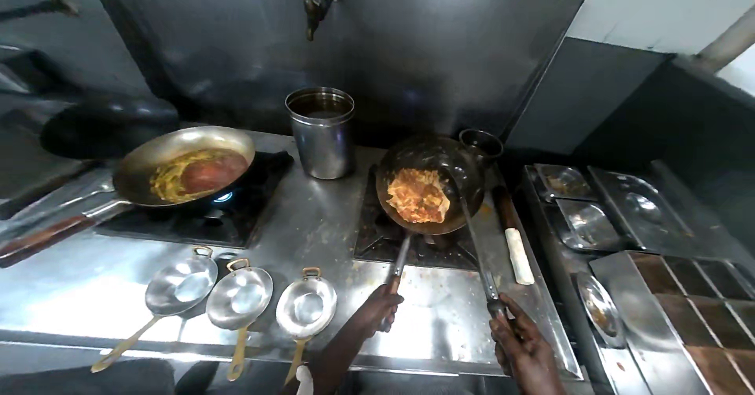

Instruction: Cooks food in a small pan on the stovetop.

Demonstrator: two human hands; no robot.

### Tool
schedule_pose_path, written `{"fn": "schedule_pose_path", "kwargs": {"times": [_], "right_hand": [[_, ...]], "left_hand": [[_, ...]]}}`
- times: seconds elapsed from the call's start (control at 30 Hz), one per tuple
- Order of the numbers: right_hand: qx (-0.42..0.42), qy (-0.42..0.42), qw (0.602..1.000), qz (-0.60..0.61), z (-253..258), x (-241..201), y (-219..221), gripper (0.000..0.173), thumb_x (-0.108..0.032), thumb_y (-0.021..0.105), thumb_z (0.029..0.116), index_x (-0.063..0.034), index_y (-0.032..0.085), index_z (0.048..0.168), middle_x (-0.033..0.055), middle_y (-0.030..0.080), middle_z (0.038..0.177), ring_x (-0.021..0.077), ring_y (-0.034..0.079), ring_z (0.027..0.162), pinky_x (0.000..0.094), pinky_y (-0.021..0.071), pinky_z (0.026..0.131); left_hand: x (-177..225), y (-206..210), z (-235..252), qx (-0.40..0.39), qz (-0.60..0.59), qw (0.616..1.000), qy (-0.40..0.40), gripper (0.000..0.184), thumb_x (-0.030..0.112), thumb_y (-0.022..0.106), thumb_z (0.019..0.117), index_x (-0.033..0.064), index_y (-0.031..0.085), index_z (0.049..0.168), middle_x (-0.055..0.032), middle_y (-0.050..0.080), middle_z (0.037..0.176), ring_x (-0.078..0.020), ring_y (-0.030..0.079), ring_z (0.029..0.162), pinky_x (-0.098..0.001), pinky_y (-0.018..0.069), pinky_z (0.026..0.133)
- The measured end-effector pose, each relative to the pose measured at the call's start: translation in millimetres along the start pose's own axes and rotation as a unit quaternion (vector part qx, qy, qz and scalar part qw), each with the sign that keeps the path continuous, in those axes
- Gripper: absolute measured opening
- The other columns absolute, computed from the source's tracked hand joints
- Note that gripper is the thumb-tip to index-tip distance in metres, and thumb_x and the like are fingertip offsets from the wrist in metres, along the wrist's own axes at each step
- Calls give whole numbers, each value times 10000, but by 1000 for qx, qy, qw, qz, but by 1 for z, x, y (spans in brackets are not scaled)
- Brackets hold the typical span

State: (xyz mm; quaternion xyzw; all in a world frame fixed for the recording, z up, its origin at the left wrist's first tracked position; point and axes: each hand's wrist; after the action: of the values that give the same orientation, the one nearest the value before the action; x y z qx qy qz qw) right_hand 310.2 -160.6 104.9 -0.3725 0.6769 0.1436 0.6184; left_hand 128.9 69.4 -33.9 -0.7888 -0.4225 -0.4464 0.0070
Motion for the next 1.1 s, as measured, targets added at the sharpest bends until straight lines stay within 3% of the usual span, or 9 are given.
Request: {"fn": "schedule_pose_path", "kwargs": {"times": [0.23, 0.33, 0.53, 0.67, 0.77, 0.87, 0.97, 1.03, 1.1], "right_hand": [[-98, 19, 995, -28, -25, -7, -4, 594, -151, 657, 969, -109, 465, 1530, 86, 688, 952, 153, 591, 594, 313, 522, 503], [-140, 28, 989, -43, -15, 5, 6, 574, -174, 663, 971, -144, 494, 1519, 81, 706, 1011, 145, 591, 611, 314, 513, 522], [-97, -11, 986, -137, 55, 37, 33, 547, -260, 667, 990, -206, 510, 1511, 63, 707, 1102, 161, 607, 632, 361, 541, 572], [-118, -18, 983, -142, 26, 14, 16, 574, -254, 662, 980, -220, 493, 1528, 56, 703, 1111, 151, 602, 624, 354, 535, 548], [-160, -7, 975, -157, -3, 2, -11, 566, -194, 659, 982, -180, 496, 1524, 59, 698, 1206, 148, 648, 722, 346, 565, 621], [-127, -25, 971, -203, 14, 23, -19, 542, -218, 655, 981, -197, 521, 1506, 53, 705, 1203, 158, 672, 770, 373, 582, 666], [-92, -46, 971, -214, 28, 30, -20, 558, -247, 651, 974, -202, 513, 1513, 49, 706, 1196, 145, 661, 740, 365, 574, 647], [-94, -51, 972, -212, 14, 23, -23, 573, -232, 661, 971, -176, 500, 1519, 72, 703, 1193, 160, 676, 786, 386, 589, 695], [-97, -77, 971, -205, -5, 36, -28, 577, -228, 655, 991, -121, 473, 1528, 97, 677, 1282, 163, 690, 902, 383, 593, 789]], "left_hand": [[-1, 25, -12, 0, -66, 998, 2, 362, 202, 632, 1008, 90, 435, 1290, -36, 508, 718, -144, 519, 491, -290, 488, 438], [-2, 26, -12, 2, -62, 998, -1, 365, 206, 638, 1004, 86, 438, 1284, -41, 517, 724, -146, 528, 495, -289, 493, 437], [-2, 26, -13, 3, -61, 998, -7, 371, 213, 648, 1004, 90, 436, 1282, -43, 520, 729, -147, 529, 491, -286, 496, 436], [3, 24, -19, -3, -79, 997, -12, 367, 206, 657, 993, 98, 443, 1272, -42, 529, 737, -145, 535, 500, -287, 494, 437], [3, 23, -20, -5, -74, 997, -6, 383, 223, 664, 990, 95, 448, 1279, -42, 536, 740, -147, 546, 501, -291, 510, 441], [5, 24, -19, -2, -70, 997, -11, 366, 226, 652, 1001, 93, 456, 1280, -44, 531, 739, -149, 542, 503, -294, 510, 444], [9, 31, -22, 6, -81, 996, -23, 367, 219, 655, 1000, 93, 455, 1281, -42, 525, 729, -147, 535, 496, -291, 501, 435], [17, 36, -32, 2, -95, 995, -31, 378, 235, 648, 1007, 103, 446, 1298, -39, 530, 734, -149, 547, 509, -297, 509, 447], [25, 43, -44, -16, -116, 993, -33, 347, 247, 611, 1034, 107, 439, 1301, -38, 534, 735, -153, 560, 519, -302, 521, 454]]}}
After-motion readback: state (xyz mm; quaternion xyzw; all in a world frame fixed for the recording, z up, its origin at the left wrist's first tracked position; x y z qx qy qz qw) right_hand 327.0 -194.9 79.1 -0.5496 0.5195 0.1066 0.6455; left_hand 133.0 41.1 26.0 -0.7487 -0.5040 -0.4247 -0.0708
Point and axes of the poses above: each hand's wrist, its own z-axis towards the middle knuckle, its own y-axis out of the palm, x = y × z
